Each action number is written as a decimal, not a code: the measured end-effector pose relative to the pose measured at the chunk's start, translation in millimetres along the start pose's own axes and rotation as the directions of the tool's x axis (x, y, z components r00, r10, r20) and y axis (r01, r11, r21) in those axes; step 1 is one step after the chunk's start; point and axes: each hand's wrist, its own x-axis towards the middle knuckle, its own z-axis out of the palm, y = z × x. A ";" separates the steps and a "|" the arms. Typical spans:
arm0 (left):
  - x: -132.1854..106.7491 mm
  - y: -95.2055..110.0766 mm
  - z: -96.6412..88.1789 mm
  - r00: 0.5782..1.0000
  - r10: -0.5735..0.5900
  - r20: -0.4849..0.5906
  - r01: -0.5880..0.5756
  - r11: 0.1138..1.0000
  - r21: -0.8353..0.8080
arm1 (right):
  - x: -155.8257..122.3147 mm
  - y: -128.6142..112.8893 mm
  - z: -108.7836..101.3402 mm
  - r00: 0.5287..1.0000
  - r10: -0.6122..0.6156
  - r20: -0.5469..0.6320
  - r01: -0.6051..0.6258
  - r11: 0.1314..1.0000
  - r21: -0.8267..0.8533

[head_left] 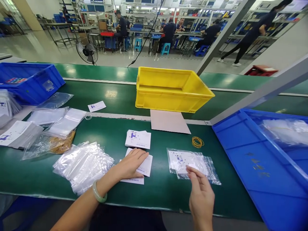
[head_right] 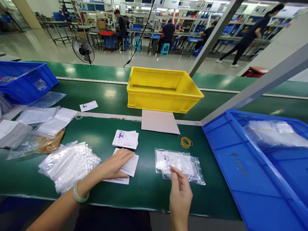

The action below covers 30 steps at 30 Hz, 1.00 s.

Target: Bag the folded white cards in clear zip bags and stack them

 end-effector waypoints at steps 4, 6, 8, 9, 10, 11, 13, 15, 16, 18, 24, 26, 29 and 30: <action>-5.4 14.9 -5.2 0.996 0.082 -0.039 -0.084 0.995 -0.046 | -17.6 -10.6 35.0 0.924 0.011 0.382 0.001 1.000 -0.031; -9.1 22.4 -4.9 0.989 0.134 -0.068 -0.137 0.989 -0.047 | -23.3 -17.8 50.1 0.850 0.010 0.526 -0.018 1.000 0.010; -13.1 27.0 -4.3 0.982 0.161 -0.100 -0.163 0.986 -0.022 | -26.8 -23.4 60.4 0.797 0.003 0.604 -0.040 0.998 0.048; -15.3 27.8 -4.2 0.980 0.160 -0.116 -0.161 0.987 0.000 | -27.7 -25.1 63.9 0.783 0.004 0.621 -0.049 0.997 0.057; -17.6 27.6 -4.2 0.980 0.152 -0.130 -0.150 0.988 0.026 | -28.0 -26.0 66.6 0.777 0.008 0.629 -0.054 0.997 0.054; -20.1 26.5 -4.2 0.980 0.140 -0.140 -0.133 0.990 0.054 | -27.8 -26.0 68.9 0.775 0.015 0.631 -0.051 0.998 0.039; -25.2 22.8 -3.9 0.983 0.115 -0.144 -0.101 0.989 0.105 | -26.5 -23.7 72.6 0.789 0.025 0.614 -0.002 0.999 -0.038; -29.8 19.0 -2.8 0.986 0.091 -0.140 -0.071 0.987 0.144 | -24.6 -19.7 75.8 0.815 0.000 0.579 0.123 0.977 -0.173; -31.7 17.6 -2.0 0.988 0.079 -0.134 -0.058 0.985 0.160 | -23.7 -17.5 77.3 0.824 -0.031 0.565 0.201 0.949 -0.241; -34.1 16.4 -0.7 0.991 0.056 -0.120 -0.034 0.983 0.179 | -22.1 -13.9 79.8 0.844 -0.130 0.521 0.339 0.881 -0.331; -29.6 25.3 -0.5 0.990 0.067 -0.123 -0.046 0.985 0.169 | -20.9 -9.2 80.8 0.885 -0.149 0.442 0.284 0.923 -0.258; -28.1 30.0 -1.4 0.985 0.098 -0.144 -0.071 0.981 0.178 | -19.5 -8.1 78.3 0.866 -0.005 0.500 0.097 0.982 -0.160; -37.8 30.4 -7.7 0.964 0.069 -0.256 -0.019 0.981 0.194 | -13.0 -5.5 69.9 0.812 0.208 0.545 -0.156 0.978 -0.141; -46.2 27.2 -12.1 0.950 0.008 -0.313 0.053 0.982 0.184 | -9.3 -3.5 65.8 0.797 0.264 0.543 -0.202 0.964 -0.171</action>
